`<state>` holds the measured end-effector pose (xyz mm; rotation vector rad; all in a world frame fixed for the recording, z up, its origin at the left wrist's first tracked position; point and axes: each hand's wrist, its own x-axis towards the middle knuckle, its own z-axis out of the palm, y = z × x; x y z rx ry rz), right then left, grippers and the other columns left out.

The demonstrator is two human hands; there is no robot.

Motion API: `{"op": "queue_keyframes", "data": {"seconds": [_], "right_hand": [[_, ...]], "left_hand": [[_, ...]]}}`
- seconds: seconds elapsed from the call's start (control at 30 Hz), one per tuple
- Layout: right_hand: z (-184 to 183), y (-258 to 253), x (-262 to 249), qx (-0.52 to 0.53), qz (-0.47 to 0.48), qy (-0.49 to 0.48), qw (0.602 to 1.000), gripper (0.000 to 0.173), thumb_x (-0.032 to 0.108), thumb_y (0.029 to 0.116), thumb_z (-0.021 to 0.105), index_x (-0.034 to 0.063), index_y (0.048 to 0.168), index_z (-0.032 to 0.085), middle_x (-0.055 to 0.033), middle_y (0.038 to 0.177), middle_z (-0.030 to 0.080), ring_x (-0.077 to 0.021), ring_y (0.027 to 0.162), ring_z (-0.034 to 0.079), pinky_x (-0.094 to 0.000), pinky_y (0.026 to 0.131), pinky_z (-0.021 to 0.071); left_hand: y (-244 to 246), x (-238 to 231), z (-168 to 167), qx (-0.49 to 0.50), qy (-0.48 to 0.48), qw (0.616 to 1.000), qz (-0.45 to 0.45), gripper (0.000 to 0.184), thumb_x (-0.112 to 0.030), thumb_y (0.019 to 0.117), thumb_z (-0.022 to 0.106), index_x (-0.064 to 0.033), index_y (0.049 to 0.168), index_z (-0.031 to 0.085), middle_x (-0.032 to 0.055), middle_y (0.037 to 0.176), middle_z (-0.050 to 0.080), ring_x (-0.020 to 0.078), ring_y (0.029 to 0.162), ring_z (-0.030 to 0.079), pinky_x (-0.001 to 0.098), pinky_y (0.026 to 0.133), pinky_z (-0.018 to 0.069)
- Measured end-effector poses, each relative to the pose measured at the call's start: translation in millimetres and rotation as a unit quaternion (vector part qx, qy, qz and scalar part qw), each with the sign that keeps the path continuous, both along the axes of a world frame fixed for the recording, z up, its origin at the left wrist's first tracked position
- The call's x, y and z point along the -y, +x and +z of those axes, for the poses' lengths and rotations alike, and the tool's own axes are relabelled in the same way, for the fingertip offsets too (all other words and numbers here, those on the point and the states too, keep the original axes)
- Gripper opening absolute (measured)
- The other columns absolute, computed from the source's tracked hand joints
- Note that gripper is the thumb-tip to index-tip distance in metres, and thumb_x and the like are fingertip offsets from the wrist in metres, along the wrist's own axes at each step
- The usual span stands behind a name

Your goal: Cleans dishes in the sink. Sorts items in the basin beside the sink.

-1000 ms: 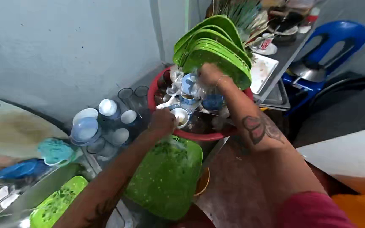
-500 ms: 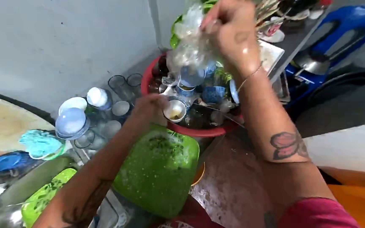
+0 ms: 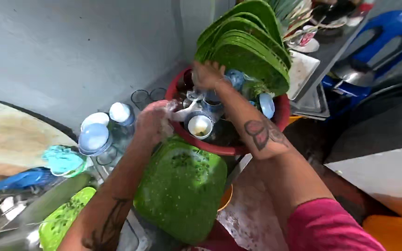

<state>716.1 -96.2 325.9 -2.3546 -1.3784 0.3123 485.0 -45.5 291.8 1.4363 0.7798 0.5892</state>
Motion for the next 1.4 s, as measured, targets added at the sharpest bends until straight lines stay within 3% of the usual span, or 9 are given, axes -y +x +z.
{"op": "queue_keyframes", "data": {"seconds": [0.07,0.2,0.3,0.4,0.63,0.77,0.9,1.1,1.4], "right_hand": [[-10,12,-7,0.002,-0.01,-0.004,1.0,0.051,0.022,0.0992,0.063,0.0105,0.148,0.053,-0.0242,0.144,0.056,-0.0505,0.137,0.046,-0.0787,0.107,0.026],[9,25,-4,-0.023,-0.047,0.081,0.995,0.032,0.012,0.099,0.06,-0.006,0.125,0.064,-0.0287,0.126,0.065,-0.0451,0.122,0.061,-0.0644,0.103,0.0452],[44,30,17,-0.039,-0.038,0.171,0.984,0.028,0.004,0.0979,0.056,-0.009,0.122,0.062,-0.0253,0.121,0.066,-0.0342,0.115,0.065,-0.0495,0.101,0.0501],[69,27,57,-0.011,-0.04,0.21,0.977,0.022,0.003,0.0969,0.055,-0.0063,0.115,0.063,-0.017,0.111,0.067,-0.0209,0.102,0.066,-0.0375,0.092,0.0521],[35,7,172,0.019,0.051,-0.031,0.998,0.019,0.003,0.0942,0.063,-0.0055,0.111,0.066,-0.0242,0.099,0.069,-0.0408,0.093,0.068,-0.0615,0.083,0.0526],[-22,21,200,-0.038,0.057,-0.144,0.987,0.025,0.012,0.0976,0.065,-0.0013,0.119,0.067,-0.0255,0.121,0.064,-0.0427,0.11,0.064,-0.0634,0.095,0.0507],[-55,27,208,-0.082,0.061,-0.06,0.993,0.027,0.002,0.0933,0.066,-0.0028,0.119,0.069,-0.0295,0.132,0.057,-0.0427,0.116,0.062,-0.0582,0.097,0.0515],[-45,18,205,-0.063,0.008,-0.073,0.995,0.021,0.008,0.0985,0.061,-0.0079,0.112,0.067,-0.0274,0.101,0.069,-0.0428,0.093,0.069,-0.0625,0.086,0.0531],[31,-11,158,-0.193,-0.057,0.322,0.925,0.031,-0.003,0.083,0.066,-0.003,0.112,0.055,-0.0076,0.095,0.061,-0.0083,0.075,0.061,-0.0275,0.067,0.0557]], "left_hand": [[13,3,11,-0.107,0.133,0.984,-0.049,0.03,-0.014,0.1043,0.054,0.001,0.129,0.062,0.0143,0.116,0.068,0.0185,0.097,0.066,0.0387,0.086,0.0554],[58,15,12,-0.253,0.323,0.902,-0.133,0.046,-0.04,0.1039,0.057,0.0035,0.094,0.07,0.0208,0.09,0.068,0.0355,0.088,0.066,0.0588,0.08,0.0505],[90,29,15,-0.384,0.398,0.807,-0.207,0.049,-0.047,0.1026,0.057,-0.0035,0.121,0.069,0.0264,0.115,0.069,0.0482,0.113,0.063,0.0711,0.091,0.0466],[110,38,7,-0.462,0.395,0.757,-0.241,0.054,-0.049,0.1002,0.06,0.0028,0.114,0.068,0.0298,0.116,0.066,0.05,0.114,0.062,0.0715,0.088,0.047],[119,19,-7,-0.396,0.349,0.812,-0.248,0.038,-0.026,0.108,0.046,0.0054,0.119,0.064,0.0334,0.122,0.062,0.0524,0.119,0.058,0.0738,0.092,0.0427],[112,11,8,-0.295,0.222,0.91,-0.191,0.037,-0.024,0.108,0.046,0.0062,0.123,0.06,0.0285,0.121,0.062,0.0416,0.113,0.06,0.0629,0.096,0.0462],[106,8,36,-0.216,0.154,0.955,-0.134,0.049,-0.039,0.1022,0.061,0.0038,0.125,0.056,0.0196,0.112,0.063,0.0269,0.096,0.064,0.0495,0.085,0.0543],[92,7,60,-0.097,0.114,0.985,-0.087,0.03,0.0,0.0939,0.061,-0.0043,0.12,0.047,0.0069,0.102,0.064,0.0117,0.078,0.066,0.0318,0.067,0.0591],[90,42,48,-0.004,0.031,0.951,-0.307,0.052,-0.03,0.1087,0.046,-0.0214,0.158,0.033,0.0069,0.139,0.057,0.0165,0.113,0.065,0.0375,0.089,0.0587]]}}
